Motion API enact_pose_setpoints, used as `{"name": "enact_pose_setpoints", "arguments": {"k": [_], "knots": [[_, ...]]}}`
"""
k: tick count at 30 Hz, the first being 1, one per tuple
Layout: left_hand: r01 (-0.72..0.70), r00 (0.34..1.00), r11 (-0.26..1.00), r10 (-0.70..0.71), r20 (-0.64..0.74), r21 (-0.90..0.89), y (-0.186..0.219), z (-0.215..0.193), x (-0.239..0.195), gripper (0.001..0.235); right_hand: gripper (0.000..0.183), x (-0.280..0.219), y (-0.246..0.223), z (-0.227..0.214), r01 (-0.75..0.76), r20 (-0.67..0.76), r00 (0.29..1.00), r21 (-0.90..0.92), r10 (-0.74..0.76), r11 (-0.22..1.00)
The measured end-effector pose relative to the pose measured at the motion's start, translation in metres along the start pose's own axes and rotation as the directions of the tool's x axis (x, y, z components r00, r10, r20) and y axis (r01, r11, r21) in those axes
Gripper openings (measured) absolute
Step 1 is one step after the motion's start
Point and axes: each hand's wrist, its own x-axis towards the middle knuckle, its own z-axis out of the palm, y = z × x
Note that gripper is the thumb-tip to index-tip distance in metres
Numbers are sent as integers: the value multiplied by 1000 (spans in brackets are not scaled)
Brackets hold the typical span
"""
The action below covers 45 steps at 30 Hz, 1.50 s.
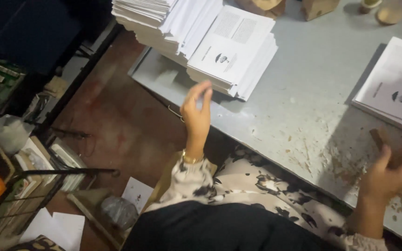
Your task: Folding printed paper sheets and organizing them into neat stacks in a print shop finishing area.
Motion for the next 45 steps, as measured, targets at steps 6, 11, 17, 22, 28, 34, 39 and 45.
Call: {"name": "enact_pose_setpoints", "arguments": {"k": [6, 11, 17, 22, 28, 34, 39, 45], "knots": [[321, 943, 854, -250, -218, 410, -100, 61, 54, 60, 36, -46, 47, -43, 422, 228, 889, -745, -397, 517], [492, 853, 632, -487, -186, 599, -131, 85, 64, 99, 21, -35, 41, -37, 245, 75, 877, -919, -475, 307], [472, 875, 636, -421, -237, 610, -120, 86, 67, 93, 36, -36, 22, -30, 162, 38, 938, -926, -344, 340], [63, 940, 931, 66, -334, 360, -94, 74, 49, 41, 46, -38, 22, -29, 106, -12, 968, -888, -252, 448], [253, 926, 960, -277, -255, -123, -2, 47, -3, 19, 36, -42, 7, -32, 50, -14, 997, -691, -82, 721], [679, 716, 710, -583, 384, -187, -3, 87, -120, 29, 47, -68, -37, -16, 107, 61, 993, -182, -97, 977], [530, 680, 831, -536, 501, 170, -10, 94, -187, 26, 30, -89, -22, -6, 170, 264, 958, -219, -109, 961], [34, 751, 999, -2, 660, -35, -18, 86, -183, 53, 32, -95, -8, -1, 244, 267, 950, -322, -159, 915]]}}
